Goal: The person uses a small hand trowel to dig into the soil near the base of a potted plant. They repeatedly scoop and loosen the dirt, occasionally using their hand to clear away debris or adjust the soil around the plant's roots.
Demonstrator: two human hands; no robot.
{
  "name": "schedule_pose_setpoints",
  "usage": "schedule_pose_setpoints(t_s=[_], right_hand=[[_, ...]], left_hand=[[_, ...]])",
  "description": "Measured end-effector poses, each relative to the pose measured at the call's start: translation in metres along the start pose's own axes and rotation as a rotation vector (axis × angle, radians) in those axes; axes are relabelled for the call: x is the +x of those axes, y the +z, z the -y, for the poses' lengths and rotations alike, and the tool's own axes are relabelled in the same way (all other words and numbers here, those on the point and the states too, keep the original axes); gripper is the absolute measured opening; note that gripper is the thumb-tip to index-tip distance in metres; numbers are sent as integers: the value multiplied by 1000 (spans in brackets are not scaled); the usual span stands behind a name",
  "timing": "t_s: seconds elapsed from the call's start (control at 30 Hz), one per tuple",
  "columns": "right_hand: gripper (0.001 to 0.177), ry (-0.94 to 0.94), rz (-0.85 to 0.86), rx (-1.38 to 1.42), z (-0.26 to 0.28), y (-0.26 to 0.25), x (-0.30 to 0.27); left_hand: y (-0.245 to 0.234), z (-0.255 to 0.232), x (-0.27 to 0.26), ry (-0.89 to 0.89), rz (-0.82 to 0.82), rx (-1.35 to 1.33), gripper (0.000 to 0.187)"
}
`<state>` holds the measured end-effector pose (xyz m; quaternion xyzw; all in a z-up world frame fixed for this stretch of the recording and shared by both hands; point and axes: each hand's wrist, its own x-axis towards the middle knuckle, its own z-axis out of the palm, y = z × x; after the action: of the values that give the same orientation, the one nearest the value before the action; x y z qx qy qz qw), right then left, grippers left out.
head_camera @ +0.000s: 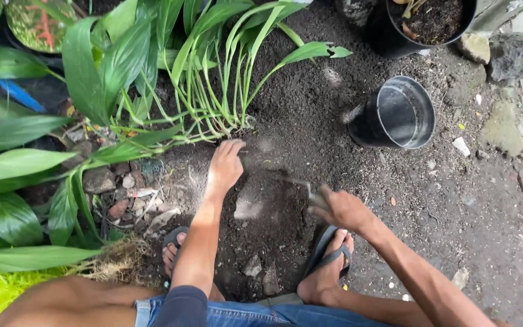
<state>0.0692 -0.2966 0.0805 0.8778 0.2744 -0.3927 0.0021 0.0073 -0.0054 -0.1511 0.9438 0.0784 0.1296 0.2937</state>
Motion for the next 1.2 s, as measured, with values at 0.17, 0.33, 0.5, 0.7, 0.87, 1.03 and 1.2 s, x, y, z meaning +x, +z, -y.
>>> schedule_pose_setpoints(t_s=[0.17, 0.33, 0.5, 0.7, 0.87, 1.03, 1.2], right_hand=[[41, -68, -44, -409, -13, 67, 65], [39, 19, -118, -500, 4, 42, 105], [44, -21, -71, -567, -3, 34, 159], [47, 14, -67, -526, 16, 37, 133], [47, -72, 145, -285, 42, 9, 59], [52, -70, 141, 39, 47, 32, 36], [54, 107, 39, 238, 87, 10, 43]], left_hand=[[-49, -66, -4, 90, 477, 275, 81], [-4, -48, -26, 162, 505, 552, 118], [48, -24, -19, 155, -206, 320, 67], [73, -8, -25, 145, -146, 306, 66], [1, -21, -9, 226, 116, 338, 104], [-24, -23, 6, 383, 396, 444, 129], [10, -6, 10, 474, 367, 395, 96]])
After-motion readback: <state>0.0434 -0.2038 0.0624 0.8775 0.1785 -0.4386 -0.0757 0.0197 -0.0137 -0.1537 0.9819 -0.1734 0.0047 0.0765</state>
